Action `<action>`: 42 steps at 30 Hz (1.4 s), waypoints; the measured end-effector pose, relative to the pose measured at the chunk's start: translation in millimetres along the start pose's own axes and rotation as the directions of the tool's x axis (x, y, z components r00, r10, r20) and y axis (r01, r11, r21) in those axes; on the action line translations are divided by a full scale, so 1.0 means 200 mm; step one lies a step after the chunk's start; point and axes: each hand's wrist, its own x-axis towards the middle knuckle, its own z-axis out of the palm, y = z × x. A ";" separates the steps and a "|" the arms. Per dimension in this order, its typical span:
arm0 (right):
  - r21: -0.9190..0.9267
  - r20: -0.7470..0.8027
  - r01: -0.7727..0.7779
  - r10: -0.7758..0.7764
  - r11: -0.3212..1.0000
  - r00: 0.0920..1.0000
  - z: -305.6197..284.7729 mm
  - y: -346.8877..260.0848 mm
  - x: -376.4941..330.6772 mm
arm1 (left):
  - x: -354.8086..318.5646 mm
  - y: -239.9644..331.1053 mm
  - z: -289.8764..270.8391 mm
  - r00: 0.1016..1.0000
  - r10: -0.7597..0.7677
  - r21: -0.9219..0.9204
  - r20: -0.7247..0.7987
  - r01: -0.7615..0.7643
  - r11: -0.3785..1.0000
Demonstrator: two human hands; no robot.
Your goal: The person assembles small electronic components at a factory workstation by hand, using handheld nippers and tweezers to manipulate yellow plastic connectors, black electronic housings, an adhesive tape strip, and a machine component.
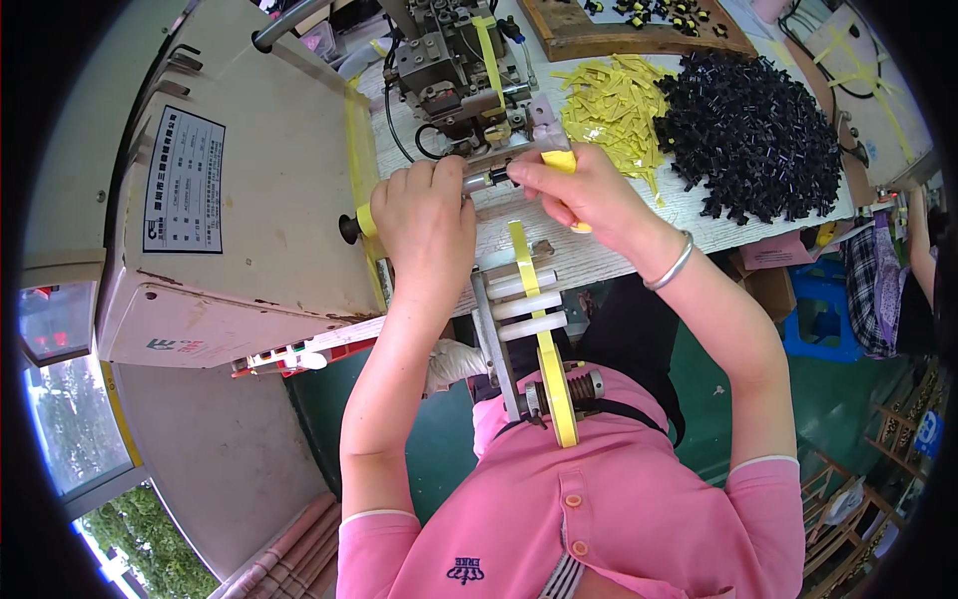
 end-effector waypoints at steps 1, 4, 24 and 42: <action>0.038 0.047 -0.057 0.055 0.998 0.997 -0.03 -0.01 0.00 | 0.00 0.00 0.00 1.000 0.001 0.000 -0.001 -0.001 1.000; 0.050 0.074 -0.067 0.063 0.996 0.995 -0.04 -0.01 -0.01 | 0.02 0.01 -0.01 0.997 0.037 -0.182 -0.062 -0.048 0.982; -0.265 -0.233 0.133 -0.197 0.955 0.952 -0.16 -0.23 0.46 | 0.06 0.03 0.03 0.980 0.133 -0.322 -0.150 -0.176 0.930; -0.209 0.052 0.320 -0.317 0.924 0.947 -0.12 -0.27 0.36 | 0.05 0.03 0.02 0.977 0.121 -0.338 -0.177 -0.176 0.925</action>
